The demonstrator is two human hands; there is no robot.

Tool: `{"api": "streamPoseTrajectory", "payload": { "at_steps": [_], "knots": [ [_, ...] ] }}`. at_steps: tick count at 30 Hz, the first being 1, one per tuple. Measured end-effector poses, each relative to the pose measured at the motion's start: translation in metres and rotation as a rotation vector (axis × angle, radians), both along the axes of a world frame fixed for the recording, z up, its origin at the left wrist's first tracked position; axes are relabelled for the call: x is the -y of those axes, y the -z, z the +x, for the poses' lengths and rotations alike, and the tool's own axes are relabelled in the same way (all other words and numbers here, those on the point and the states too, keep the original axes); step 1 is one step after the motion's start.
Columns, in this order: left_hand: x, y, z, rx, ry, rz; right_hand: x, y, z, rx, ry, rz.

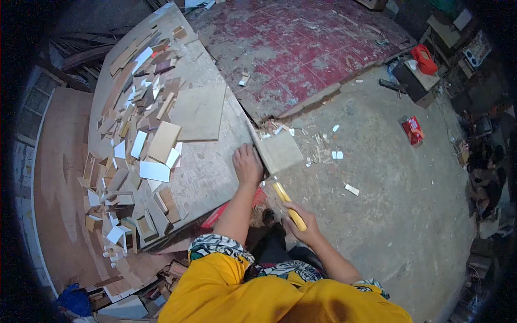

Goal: The person cuts a piece of wood on a workbench using a hand saw while holding the wood steady by hand.

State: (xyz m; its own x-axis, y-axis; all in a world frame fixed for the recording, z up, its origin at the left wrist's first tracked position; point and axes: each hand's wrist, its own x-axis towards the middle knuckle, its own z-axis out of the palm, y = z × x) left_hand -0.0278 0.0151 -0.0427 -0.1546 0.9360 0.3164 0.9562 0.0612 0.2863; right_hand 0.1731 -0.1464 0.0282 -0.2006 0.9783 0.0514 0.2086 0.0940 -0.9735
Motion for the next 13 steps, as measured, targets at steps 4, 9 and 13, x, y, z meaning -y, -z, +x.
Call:
{"api": "streamPoseTrajectory", "payload": {
  "at_steps": [4,9,13],
  "knots": [
    [-0.001,-0.001,0.001,0.004,0.029,0.053,0.004,0.005,-0.007,-0.086,0.103,0.122],
    [-0.002,0.005,-0.005,-0.064,-0.126,-0.025,-0.001,0.011,-0.019,0.183,-0.045,0.100],
    [0.002,0.001,-0.002,-0.062,-0.132,-0.025,0.002,0.005,-0.025,0.222,-0.051,0.083]
  ]
}}
